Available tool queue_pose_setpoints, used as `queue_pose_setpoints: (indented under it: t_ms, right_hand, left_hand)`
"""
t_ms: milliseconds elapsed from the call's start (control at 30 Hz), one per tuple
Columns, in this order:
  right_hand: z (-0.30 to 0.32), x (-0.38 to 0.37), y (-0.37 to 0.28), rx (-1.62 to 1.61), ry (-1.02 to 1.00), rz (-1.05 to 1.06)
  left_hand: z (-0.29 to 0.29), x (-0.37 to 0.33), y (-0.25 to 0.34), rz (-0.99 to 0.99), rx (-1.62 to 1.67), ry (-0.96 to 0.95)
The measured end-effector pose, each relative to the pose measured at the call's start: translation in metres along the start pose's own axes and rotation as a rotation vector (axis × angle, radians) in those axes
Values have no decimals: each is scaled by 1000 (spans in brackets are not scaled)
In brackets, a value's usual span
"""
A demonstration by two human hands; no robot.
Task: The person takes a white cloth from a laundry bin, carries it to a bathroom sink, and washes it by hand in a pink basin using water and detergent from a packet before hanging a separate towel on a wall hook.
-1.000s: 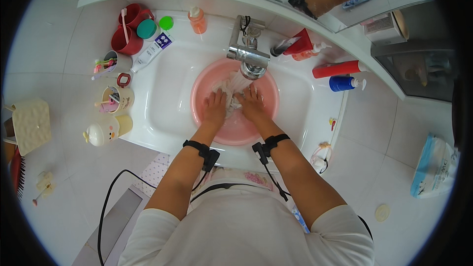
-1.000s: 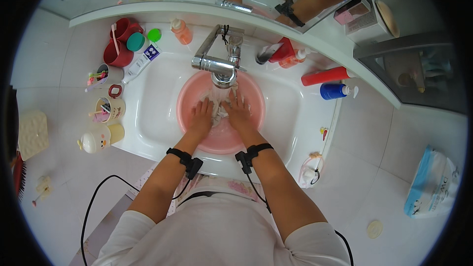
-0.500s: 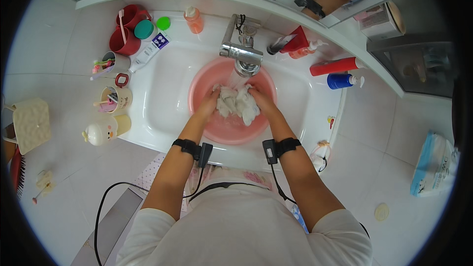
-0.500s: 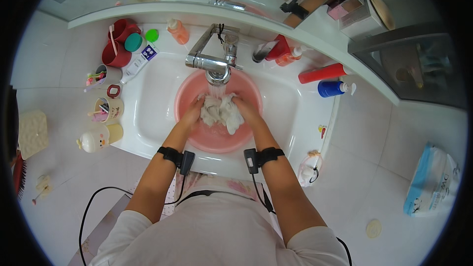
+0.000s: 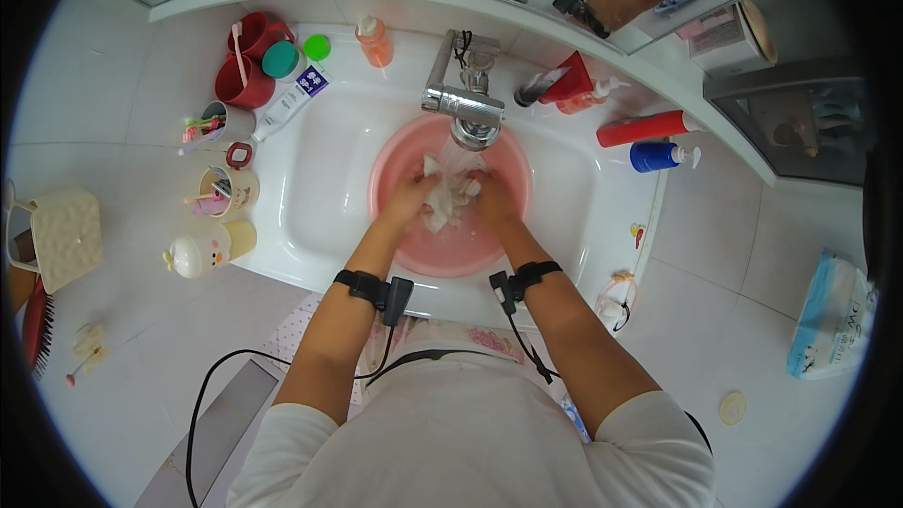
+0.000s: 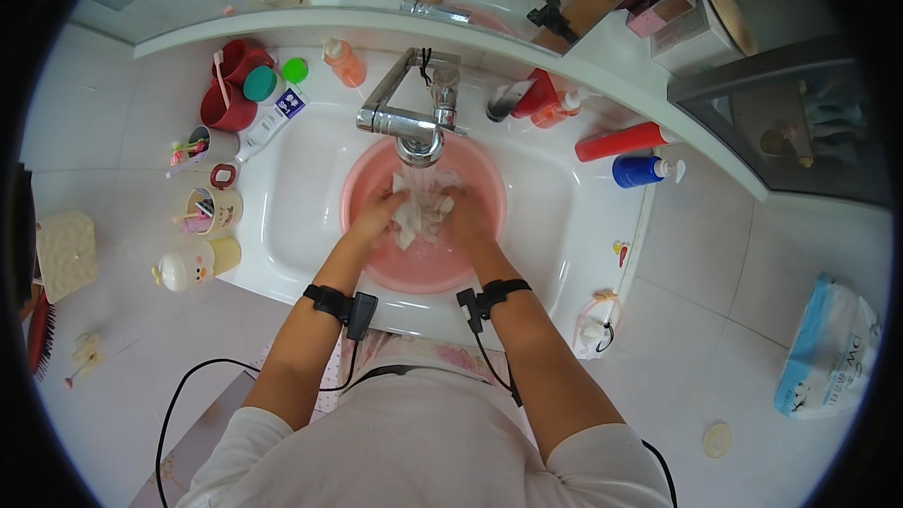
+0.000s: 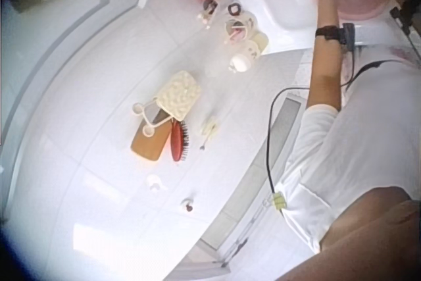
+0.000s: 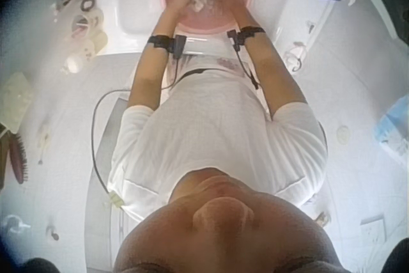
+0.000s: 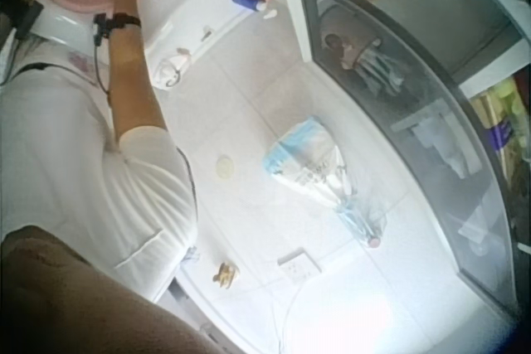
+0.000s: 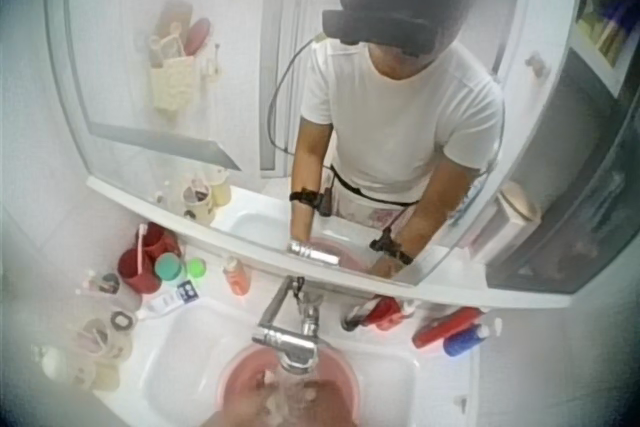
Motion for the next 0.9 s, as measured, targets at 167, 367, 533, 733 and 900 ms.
queue_pose_setpoints:
  t_ms: [167, 367, 533, 733, 900]
  right_hand:
    - [15, -7, 2, -1378, -279, -574]
    - [7, 5, -18, 18, 220, 101]
    - [-12, 23, -36, 154, -138, 129]
    - [-22, 0, -15, -33, -33, 3]
    - [27, -7, -6, -880, -396, -303]
  left_hand:
    - [59, -53, -46, -493, -623, 260]
    - [24, -30, -54, -752, -1549, 1]
    - [18, -36, -18, -334, -972, 82]
    - [38, -40, -15, -245, -37, 7]
    - [31, -14, 3, -108, 160, -91]
Point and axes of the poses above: each hand's wrist, its own x-axis away from the middle knuckle, its own z-axis out of the back of the hand, y = z × x, the point moved 1 cm from there along -x, towards the middle knuckle, and after that the axes turned 11 degrees about x, right-handed, at the moved point
